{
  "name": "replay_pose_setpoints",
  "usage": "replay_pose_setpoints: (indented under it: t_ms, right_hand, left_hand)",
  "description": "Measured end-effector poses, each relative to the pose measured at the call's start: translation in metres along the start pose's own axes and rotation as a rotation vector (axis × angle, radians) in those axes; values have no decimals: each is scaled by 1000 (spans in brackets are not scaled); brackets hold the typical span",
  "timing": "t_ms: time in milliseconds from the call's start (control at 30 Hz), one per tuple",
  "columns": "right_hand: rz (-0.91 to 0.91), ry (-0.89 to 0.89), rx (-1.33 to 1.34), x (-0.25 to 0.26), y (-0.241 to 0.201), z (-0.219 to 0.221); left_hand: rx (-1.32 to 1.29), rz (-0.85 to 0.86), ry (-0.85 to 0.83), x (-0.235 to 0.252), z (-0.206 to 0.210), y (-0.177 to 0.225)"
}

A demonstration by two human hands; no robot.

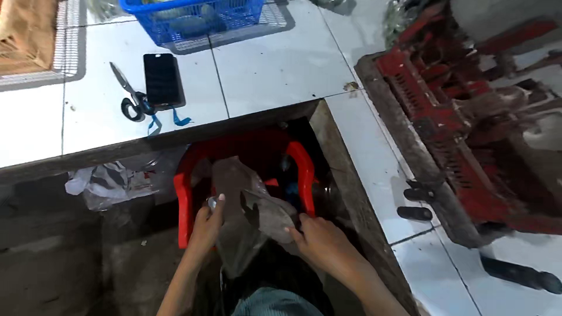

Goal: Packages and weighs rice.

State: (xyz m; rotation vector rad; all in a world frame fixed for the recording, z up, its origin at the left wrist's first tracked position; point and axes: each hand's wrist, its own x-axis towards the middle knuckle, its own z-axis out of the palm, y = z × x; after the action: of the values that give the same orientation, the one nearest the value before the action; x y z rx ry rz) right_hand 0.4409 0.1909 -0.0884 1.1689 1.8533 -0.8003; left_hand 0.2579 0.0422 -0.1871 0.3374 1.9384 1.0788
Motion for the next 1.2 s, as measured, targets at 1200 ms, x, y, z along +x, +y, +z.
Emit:
replay_pose_setpoints:
  t_ms: [1200]
  right_hand:
    - [-146,-156,86,201,-59,107]
  left_hand:
    - [-156,165,152,7,-61,-30]
